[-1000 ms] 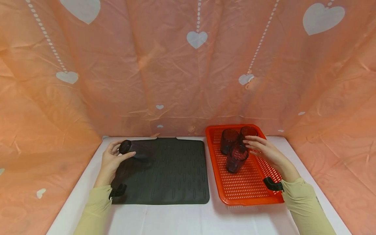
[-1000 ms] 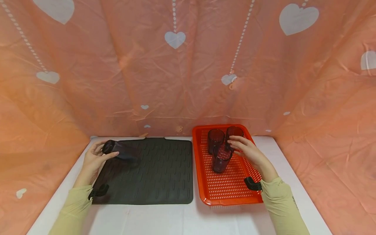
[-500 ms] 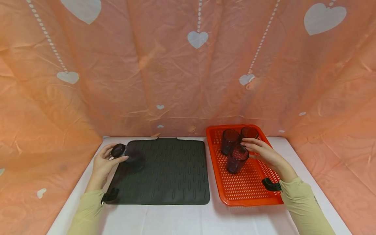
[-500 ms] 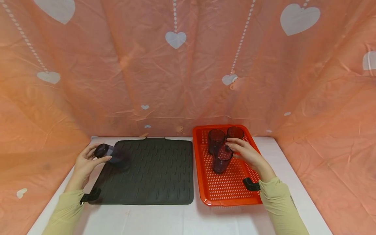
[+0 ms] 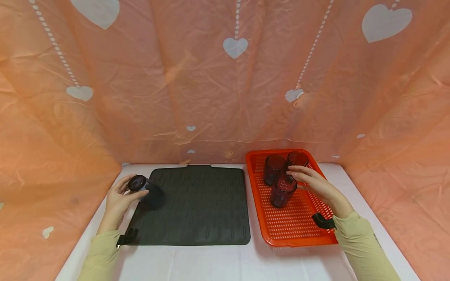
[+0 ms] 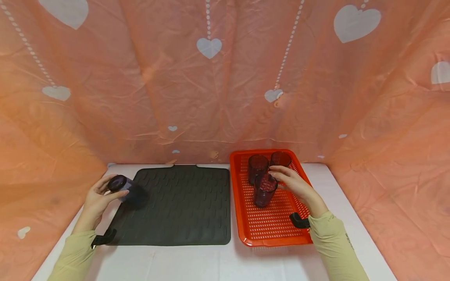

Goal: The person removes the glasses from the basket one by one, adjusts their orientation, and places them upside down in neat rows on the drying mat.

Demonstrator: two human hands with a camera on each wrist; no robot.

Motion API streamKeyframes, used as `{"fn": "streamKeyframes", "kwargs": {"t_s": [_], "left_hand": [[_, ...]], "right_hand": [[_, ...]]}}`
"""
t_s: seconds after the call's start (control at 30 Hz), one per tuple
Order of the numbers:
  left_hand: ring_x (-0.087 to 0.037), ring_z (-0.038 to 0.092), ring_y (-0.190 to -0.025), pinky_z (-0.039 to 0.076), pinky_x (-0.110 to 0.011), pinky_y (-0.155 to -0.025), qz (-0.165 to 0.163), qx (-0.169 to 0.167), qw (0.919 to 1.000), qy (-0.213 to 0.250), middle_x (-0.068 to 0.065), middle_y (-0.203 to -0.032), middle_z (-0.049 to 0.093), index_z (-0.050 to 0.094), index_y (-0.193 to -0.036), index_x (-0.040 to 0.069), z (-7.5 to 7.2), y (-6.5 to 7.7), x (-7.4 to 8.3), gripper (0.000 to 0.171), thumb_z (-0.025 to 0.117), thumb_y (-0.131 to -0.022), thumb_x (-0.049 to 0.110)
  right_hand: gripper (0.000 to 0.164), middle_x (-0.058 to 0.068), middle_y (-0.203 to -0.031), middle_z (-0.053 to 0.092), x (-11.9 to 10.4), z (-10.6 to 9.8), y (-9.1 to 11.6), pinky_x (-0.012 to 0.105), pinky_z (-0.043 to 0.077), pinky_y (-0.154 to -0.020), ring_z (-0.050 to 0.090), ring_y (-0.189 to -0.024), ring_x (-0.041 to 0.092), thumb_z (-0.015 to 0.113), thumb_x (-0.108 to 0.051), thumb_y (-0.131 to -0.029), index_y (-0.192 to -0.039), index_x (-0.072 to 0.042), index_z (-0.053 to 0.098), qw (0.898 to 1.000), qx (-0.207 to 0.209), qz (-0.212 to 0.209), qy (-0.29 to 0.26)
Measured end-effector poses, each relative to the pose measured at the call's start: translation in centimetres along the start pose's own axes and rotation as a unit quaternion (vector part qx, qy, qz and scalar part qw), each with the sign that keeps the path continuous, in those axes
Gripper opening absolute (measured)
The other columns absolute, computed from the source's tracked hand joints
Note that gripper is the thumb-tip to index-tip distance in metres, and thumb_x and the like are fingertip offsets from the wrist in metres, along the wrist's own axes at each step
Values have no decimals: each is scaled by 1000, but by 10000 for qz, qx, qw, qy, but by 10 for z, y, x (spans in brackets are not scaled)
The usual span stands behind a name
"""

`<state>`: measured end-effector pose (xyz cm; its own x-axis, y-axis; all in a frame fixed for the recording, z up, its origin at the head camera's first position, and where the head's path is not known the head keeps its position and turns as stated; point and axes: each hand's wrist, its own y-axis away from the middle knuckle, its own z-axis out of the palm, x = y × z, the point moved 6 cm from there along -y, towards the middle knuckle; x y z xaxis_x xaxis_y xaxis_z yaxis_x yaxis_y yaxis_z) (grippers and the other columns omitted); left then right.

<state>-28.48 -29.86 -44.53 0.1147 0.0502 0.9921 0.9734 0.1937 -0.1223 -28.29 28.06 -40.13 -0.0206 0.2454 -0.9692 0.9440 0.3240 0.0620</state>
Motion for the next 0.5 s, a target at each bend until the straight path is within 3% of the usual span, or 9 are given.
{"fn": "streamKeyframes", "kwargs": {"t_s": [0.2, 0.5], "left_hand": [[-8, 53, -100, 50, -14, -74, -83, -123, 9998, 98, 9, -118, 59, 54, -133, 16, 1, -1, -3, 71, 83, -71, -2], [-10, 51, -98, 48, -13, -71, -136, -91, 9995, -267, 12, -119, 60, 55, -135, 19, 5, -4, -7, 72, 84, -71, 3]], "right_hand": [[59, 30, -147, 29, 2, 1, 1, 60, 23, -107, 26, -135, 43, 46, -28, -102, -145, 8, 27, 10000, -20, 44, -50], [59, 29, -146, 30, 4, -1, 0, 60, 23, -107, 25, -135, 44, 47, -28, -102, -145, 7, 27, 9999, 22, 77, -74]]}}
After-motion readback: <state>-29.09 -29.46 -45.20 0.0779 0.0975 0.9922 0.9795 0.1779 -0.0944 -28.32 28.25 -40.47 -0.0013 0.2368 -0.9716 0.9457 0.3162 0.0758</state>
